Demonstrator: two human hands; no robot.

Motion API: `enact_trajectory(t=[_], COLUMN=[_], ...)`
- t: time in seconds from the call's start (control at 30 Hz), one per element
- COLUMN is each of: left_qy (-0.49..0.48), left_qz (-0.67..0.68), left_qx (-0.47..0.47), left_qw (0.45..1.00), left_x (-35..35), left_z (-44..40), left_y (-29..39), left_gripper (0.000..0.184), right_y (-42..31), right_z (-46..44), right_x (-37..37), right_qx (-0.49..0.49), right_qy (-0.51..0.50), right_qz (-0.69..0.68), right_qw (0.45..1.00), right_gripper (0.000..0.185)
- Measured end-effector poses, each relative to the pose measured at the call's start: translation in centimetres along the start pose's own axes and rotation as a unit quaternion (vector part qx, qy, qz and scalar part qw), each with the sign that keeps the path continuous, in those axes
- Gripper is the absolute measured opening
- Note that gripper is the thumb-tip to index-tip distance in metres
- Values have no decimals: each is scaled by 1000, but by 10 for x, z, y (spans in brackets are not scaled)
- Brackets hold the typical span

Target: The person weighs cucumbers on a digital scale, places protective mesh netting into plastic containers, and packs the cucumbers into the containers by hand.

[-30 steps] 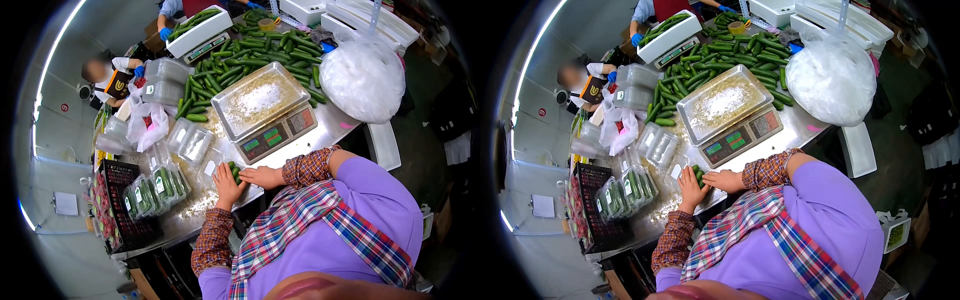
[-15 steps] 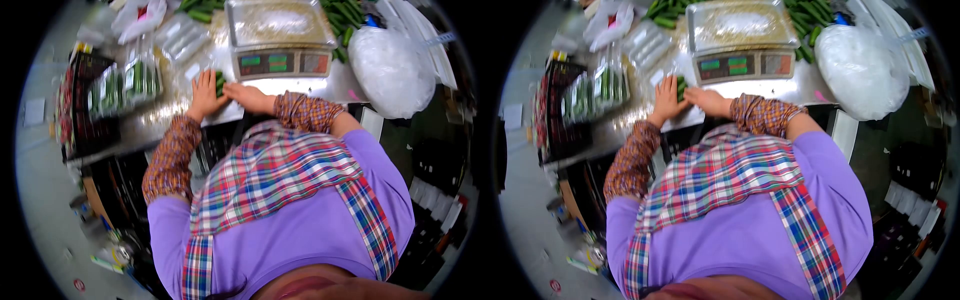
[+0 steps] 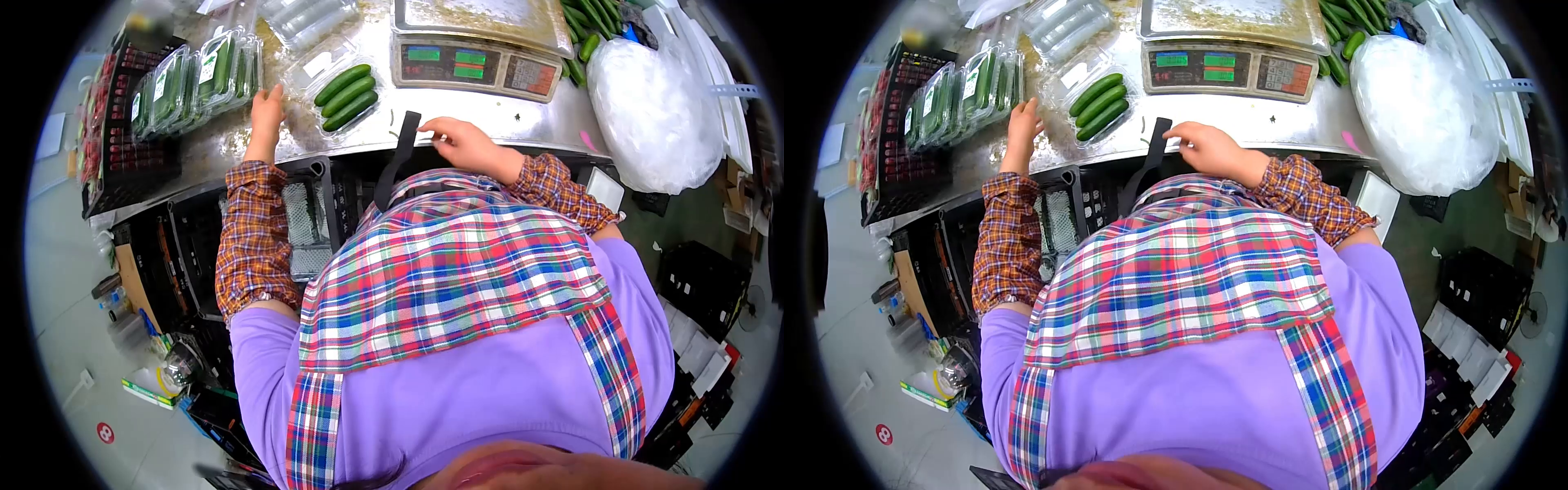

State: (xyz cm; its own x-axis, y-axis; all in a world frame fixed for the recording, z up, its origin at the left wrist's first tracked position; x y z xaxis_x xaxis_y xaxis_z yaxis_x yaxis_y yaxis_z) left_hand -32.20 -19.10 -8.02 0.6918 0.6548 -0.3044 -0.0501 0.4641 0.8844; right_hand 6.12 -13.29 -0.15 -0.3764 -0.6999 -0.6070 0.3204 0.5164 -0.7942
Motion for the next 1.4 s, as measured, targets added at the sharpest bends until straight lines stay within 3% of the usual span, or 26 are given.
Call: enact_trajectory(t=[0.1,0.2,0.4,0.5,0.63,0.73,0.87,0.93,1.0,1.03,1.07,1.13,1.2,1.27,1.33,1.4], left_qy=[-101,-85,-12,-56,-49,-92,-75,-60,-18,-43,-77,-104,-127,-171,-199,-197], left_qz=[102,174,266,272,186,104,74,-29,-162,-200,-184,-192,-244,-292,-329,-322], left_qx=[-97,-122,-200,-209,-174,-81,-7,150,355,386,342,377,463,431,385,380], left_qw=[985,974,943,938,966,987,994,986,921,900,918,900,842,836,839,845], left_x=[9,17,24,21,23,24,17,10,6,7,11,16,24,37,46,50], left_z=[6,3,-29,-39,-44,-26,6,23,61,80,106,136,141,148,156,154], left_y=[-5,0,-3,-13,-26,-22,-1,17,43,52,64,72,58,45,38,34], left_gripper=[67,69,66,59,19,14,22,33,38,42,41,35,32,30,34,40], right_y=[9,13,12,14,17,16,24,30,31,28,27,38,61,97,110,132], right_z=[6,7,10,7,-2,-12,-23,-25,-26,-26,-24,-20,-11,9,39,71], right_x=[23,32,28,24,20,17,17,19,15,9,4,-8,-22,-41,-83,-117], right_qx=[4,56,74,84,101,115,100,103,110,116,124,127,146,173,135,138], right_qy=[-86,-144,-114,-92,-63,-38,-6,1,7,10,15,55,137,261,449,554], right_qz=[-7,-17,-28,-67,-122,-167,-166,-148,-117,-96,-74,-51,-76,-150,-51,-11], right_qw=[996,988,990,990,985,978,981,984,987,988,989,989,977,938,882,821], right_gripper=[33,32,29,29,28,26,24,24,25,25,26,24,22,20,22,31])
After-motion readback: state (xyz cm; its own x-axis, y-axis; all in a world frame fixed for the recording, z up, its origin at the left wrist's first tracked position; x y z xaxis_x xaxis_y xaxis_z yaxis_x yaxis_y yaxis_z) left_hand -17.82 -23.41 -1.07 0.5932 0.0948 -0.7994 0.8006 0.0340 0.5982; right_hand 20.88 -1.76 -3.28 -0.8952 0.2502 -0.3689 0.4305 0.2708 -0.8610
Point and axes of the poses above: each hand's wrist, its own z-axis away from the middle knuckle, its own x-axis out of the palm, y = z × x, the point moved 5 cm from there along -z, towards the middle knuckle
